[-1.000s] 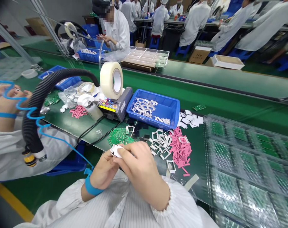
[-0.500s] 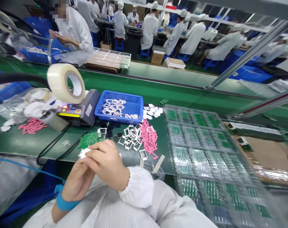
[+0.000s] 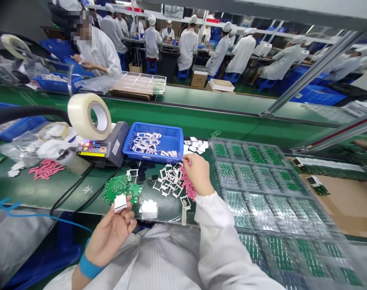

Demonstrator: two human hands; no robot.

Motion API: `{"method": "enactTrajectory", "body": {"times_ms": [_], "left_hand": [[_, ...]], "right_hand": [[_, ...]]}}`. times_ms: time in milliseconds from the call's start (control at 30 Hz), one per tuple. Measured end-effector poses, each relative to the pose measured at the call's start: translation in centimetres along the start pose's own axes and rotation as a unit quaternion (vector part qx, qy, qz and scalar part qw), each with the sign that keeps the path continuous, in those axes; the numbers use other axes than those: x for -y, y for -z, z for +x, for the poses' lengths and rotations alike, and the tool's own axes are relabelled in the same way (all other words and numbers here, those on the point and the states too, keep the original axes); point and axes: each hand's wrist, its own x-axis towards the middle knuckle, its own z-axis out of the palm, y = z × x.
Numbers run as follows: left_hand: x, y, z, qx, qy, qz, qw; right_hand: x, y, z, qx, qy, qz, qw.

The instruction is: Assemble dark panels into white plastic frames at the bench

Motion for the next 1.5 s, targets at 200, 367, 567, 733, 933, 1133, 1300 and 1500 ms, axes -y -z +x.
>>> {"method": "enactTrajectory", "body": {"times_ms": [200,367,567,733,933,1133,1300,1500], "left_hand": [[0.1,-0.2,0.0,0.007,0.008,0.007,1.000],[0.0,-0.1,-0.1,0.006,-0.004,0.025,1.000],[-0.3,-0.1,-0.5,0.038,-0.055,0.072,0.995],[-0.5,-0.3,-1.1,0.068,-0.128,0.134,0.980],[-1.0,-0.1,-1.7,0.061,-0.161,0.173,0.970],[-1.5,0.1,-1.9,0.055,-0.165,0.162,0.971],[-1.8,0.0,-2.1,0.051,-0.173,0.163,0.970],[-2.5,0.1,-2.0,0.025,-0.198,0.072,0.977]], "right_hand": [[-4.9,-3.1,2.6,0.116,-0.073,-0.089,0.986],[-4.7,-3.0,3.3,0.112,-0.070,-0.131,0.983],[-1.0,0.5,1.3,0.032,-0.003,-0.075,0.997],[7.4,2.7,-4.6,0.030,0.328,0.145,0.933],[12.4,2.1,-7.2,-0.050,0.440,0.049,0.895],[13.1,1.6,-6.8,-0.030,0.484,0.008,0.874],[14.3,1.2,-7.0,-0.022,0.486,0.036,0.873],[14.3,-1.2,-7.3,0.010,0.439,0.133,0.889]]}}
